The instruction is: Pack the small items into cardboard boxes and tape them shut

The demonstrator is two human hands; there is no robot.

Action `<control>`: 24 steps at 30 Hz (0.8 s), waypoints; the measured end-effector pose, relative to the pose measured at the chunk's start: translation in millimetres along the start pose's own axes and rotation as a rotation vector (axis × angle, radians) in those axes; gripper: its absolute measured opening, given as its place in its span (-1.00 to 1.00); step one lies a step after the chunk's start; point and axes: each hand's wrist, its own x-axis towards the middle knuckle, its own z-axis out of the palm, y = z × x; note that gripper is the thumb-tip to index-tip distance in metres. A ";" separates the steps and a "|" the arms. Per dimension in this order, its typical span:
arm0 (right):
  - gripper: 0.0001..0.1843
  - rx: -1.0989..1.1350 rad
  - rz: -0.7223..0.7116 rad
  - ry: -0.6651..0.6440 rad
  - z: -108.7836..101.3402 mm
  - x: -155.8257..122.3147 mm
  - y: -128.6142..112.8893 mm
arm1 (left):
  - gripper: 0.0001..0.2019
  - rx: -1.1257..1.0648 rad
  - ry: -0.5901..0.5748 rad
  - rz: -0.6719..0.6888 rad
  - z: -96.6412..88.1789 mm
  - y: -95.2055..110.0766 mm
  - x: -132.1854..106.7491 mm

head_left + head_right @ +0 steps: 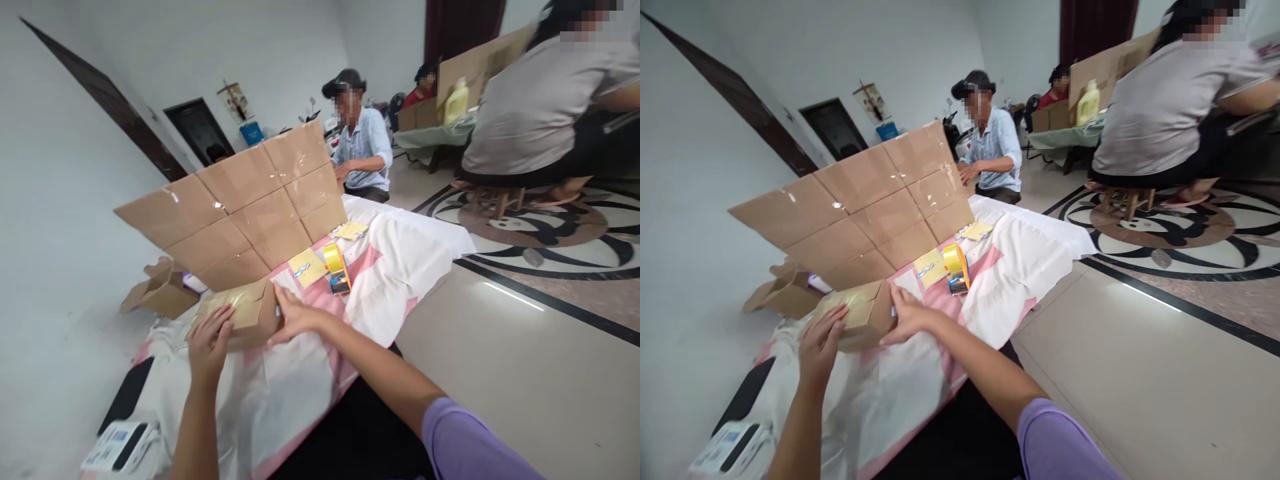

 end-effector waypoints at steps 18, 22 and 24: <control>0.44 -0.396 -0.136 0.999 -170.9 -191.0 -17.5 | -0.37 -0.010 0.325 -0.106 36.0 98.5 -16.6; 0.35 -0.601 0.233 1.170 -231.5 -246.4 41.4 | -0.43 -0.127 0.044 -0.383 65.8 83.5 -22.3; 0.35 -0.641 0.373 1.176 -251.0 -252.2 69.4 | -0.45 -0.155 -0.071 -0.468 76.3 70.2 -24.6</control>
